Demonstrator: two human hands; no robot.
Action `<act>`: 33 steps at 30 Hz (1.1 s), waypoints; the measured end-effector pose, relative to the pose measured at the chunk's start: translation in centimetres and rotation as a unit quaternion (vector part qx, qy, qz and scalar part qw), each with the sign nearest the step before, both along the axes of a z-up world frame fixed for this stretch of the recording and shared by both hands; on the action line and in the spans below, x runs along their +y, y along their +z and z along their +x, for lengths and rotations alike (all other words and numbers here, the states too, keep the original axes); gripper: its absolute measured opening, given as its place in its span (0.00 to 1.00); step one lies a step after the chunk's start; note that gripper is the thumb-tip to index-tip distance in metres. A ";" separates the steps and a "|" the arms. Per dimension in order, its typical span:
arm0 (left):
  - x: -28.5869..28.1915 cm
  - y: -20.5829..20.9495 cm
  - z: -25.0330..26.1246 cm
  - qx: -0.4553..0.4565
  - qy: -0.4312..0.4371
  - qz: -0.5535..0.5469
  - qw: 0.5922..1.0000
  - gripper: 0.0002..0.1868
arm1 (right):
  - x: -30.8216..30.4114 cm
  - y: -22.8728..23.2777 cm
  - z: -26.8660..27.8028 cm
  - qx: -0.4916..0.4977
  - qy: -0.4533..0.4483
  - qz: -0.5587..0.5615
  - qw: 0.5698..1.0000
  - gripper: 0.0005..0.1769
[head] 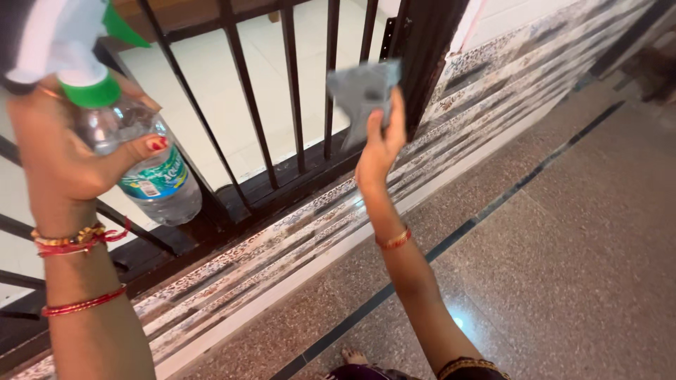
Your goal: The person cleans the metal grills of a window using a spray bottle and a cloth, wiping both the bars and the frame.
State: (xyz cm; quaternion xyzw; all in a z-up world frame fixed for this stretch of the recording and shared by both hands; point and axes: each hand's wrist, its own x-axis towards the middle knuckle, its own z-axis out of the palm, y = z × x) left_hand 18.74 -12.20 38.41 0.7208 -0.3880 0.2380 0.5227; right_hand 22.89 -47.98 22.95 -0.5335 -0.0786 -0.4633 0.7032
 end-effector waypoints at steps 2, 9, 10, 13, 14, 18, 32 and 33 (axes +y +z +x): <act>-0.2 -0.1 -0.2 0.025 0.010 -0.014 1.000 0.28 | -1.2 3.2 2.3 -0.111 -0.069 -0.093 0.987 0.28; -1.5 0.6 -1.2 0.020 0.015 -0.051 0.998 0.29 | 1.6 3.2 9.4 -0.138 -0.226 -0.418 0.869 0.27; -1.6 0.7 -1.3 0.025 0.013 -0.060 0.998 0.29 | 1.7 1.5 9.5 -0.132 -0.234 -0.433 0.860 0.30; -1.8 1.0 -1.1 0.029 0.038 -0.054 0.997 0.32 | 1.5 -4.6 8.4 -0.106 -0.205 -0.446 0.865 0.30; -1.8 1.1 -1.0 0.022 0.045 -0.045 0.998 0.33 | 1.6 -6.5 8.4 -0.100 -0.208 -0.459 0.858 0.31; -1.6 0.9 -0.9 0.017 0.054 -0.041 0.998 0.33 | 0.7 -13.1 6.1 -0.049 -0.160 -0.500 0.850 0.31; -0.7 -0.4 -0.9 0.061 0.047 -0.069 0.995 0.33 | -6.7 -2.9 1.0 0.212 0.162 -0.173 0.948 0.10; -0.8 -0.6 -0.9 0.065 0.045 -0.072 0.994 0.33 | -8.0 -0.9 1.9 0.209 0.185 -0.058 0.958 0.08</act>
